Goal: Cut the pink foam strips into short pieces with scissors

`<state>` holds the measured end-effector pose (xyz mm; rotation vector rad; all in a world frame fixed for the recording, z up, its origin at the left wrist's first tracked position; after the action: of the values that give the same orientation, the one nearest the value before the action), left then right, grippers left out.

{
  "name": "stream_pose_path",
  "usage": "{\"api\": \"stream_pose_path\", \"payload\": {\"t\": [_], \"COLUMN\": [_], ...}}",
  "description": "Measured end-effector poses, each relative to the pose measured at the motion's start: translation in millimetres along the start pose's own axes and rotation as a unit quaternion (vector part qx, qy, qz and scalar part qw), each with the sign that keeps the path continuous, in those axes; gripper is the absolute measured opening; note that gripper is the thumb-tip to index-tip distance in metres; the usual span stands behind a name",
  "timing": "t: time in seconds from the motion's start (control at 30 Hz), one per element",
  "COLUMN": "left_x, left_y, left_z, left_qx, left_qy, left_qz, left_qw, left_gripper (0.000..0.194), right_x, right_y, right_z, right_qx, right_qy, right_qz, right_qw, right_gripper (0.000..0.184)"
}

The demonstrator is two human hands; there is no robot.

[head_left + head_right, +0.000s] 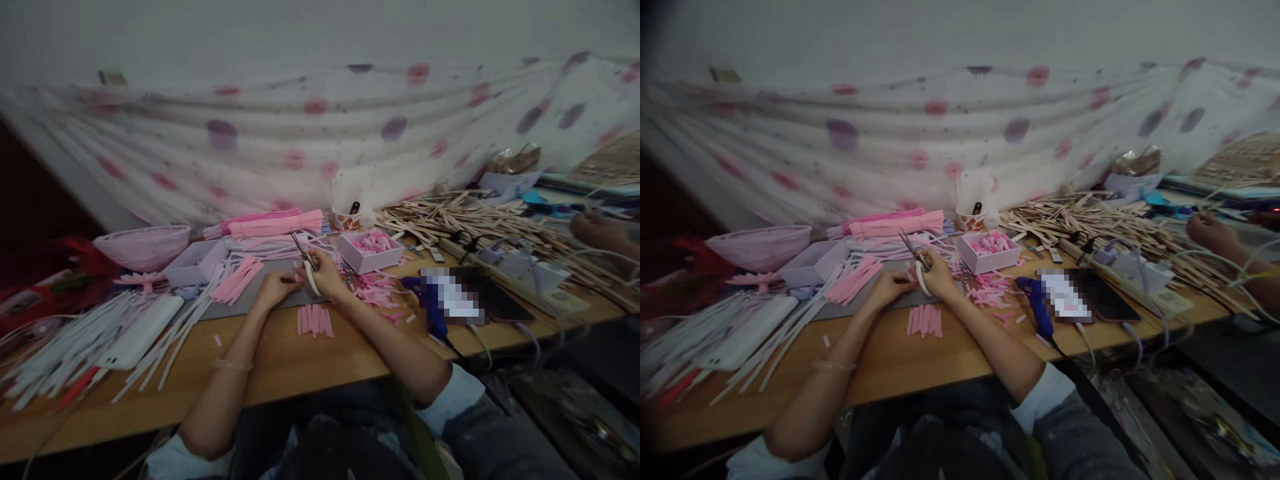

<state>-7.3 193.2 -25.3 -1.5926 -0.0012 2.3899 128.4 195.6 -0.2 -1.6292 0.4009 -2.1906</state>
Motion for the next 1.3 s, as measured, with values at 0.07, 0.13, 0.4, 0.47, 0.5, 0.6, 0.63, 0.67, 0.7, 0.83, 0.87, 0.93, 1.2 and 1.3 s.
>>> {"api": "stream_pose_path", "payload": {"t": [0.07, 0.13, 0.4, 0.47, 0.5, 0.6, 0.63, 0.67, 0.7, 0.83, 0.87, 0.93, 1.2, 1.3], "left_x": [-3.0, -4.7, 1.0, 3.3, 4.5, 6.9, 7.0, 6.8, 6.5, 4.1, 3.5, 2.6, 4.7, 3.2], "left_y": [0.2, 0.2, -2.5, -3.1, -3.3, -3.2, -3.1, -2.9, -2.8, -2.4, -2.3, -2.3, -2.6, -2.2], "left_z": [-0.7, -1.4, -4.8, -5.2, -5.3, -5.3, -5.4, -5.6, -5.8, -5.5, -5.7, -7.0, -10.6, -11.4], "left_qx": [-0.005, -0.007, 0.023, 0.027, 0.026, 0.019, 0.017, 0.016, 0.016, 0.009, 0.010, 0.017, 0.017, 0.026], "left_qy": [0.025, 0.037, 0.019, 0.038, 0.049, 0.082, 0.094, 0.101, 0.104, 0.094, 0.100, 0.130, 0.151, 0.154], "left_qz": [-0.012, -0.020, -0.013, -0.003, 0.006, 0.029, 0.032, 0.034, 0.034, 0.025, 0.023, 0.022, 0.041, 0.049], "left_qw": [1.000, 0.999, 0.999, 0.999, 0.998, 0.996, 0.995, 0.994, 0.994, 0.995, 0.995, 0.991, 0.988, 0.987], "left_gripper": [0.032, 0.031, 0.025, 0.025, 0.024, 0.021, 0.020, 0.019, 0.019, 0.018, 0.019, 0.021, 0.017, 0.015], "right_x": [0.2, -1.5, -12.2, -12.0, -11.7, -9.8, -9.2, -8.7, -8.2, -8.2, -8.3, -8.3, -8.1, -10.5], "right_y": [-0.7, -1.9, -4.0, -3.8, -3.6, -2.5, -2.0, -1.5, -1.0, -0.3, -0.4, -0.5, -0.1, -1.4], "right_z": [0.4, 0.8, 3.7, 4.4, 4.3, 2.6, 1.8, 1.0, 0.3, 0.0, 0.3, 0.8, 1.6, 2.3], "right_qx": [-0.002, -0.002, 0.003, 0.009, 0.015, 0.032, 0.038, 0.042, 0.045, 0.052, 0.053, 0.056, 0.062, 0.057], "right_qy": [-0.018, -0.029, -0.022, -0.028, -0.028, -0.012, -0.005, 0.001, 0.010, 0.030, 0.026, 0.012, 0.021, 0.023], "right_qz": [0.007, 0.006, -0.025, -0.030, -0.033, -0.038, -0.039, -0.038, -0.037, -0.038, -0.040, -0.045, -0.054, -0.043], "right_qw": [1.000, 1.000, 0.999, 0.999, 0.999, 0.999, 0.999, 0.998, 0.998, 0.997, 0.997, 0.997, 0.996, 0.997], "right_gripper": [0.031, 0.032, 0.037, 0.038, 0.039, 0.041, 0.041, 0.041, 0.041, 0.040, 0.039, 0.038, 0.037, 0.034]}}
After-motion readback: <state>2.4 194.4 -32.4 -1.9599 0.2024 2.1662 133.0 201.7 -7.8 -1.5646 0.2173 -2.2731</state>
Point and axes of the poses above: each hand's wrist, its own y-axis away from the middle knuckle, its own z-axis out of the back of the hand, x = y × z, the point moved 5 cm from there along -y, towards the middle knuckle, and after that the axes turned 14 degrees about y, right-handed, at the moved point
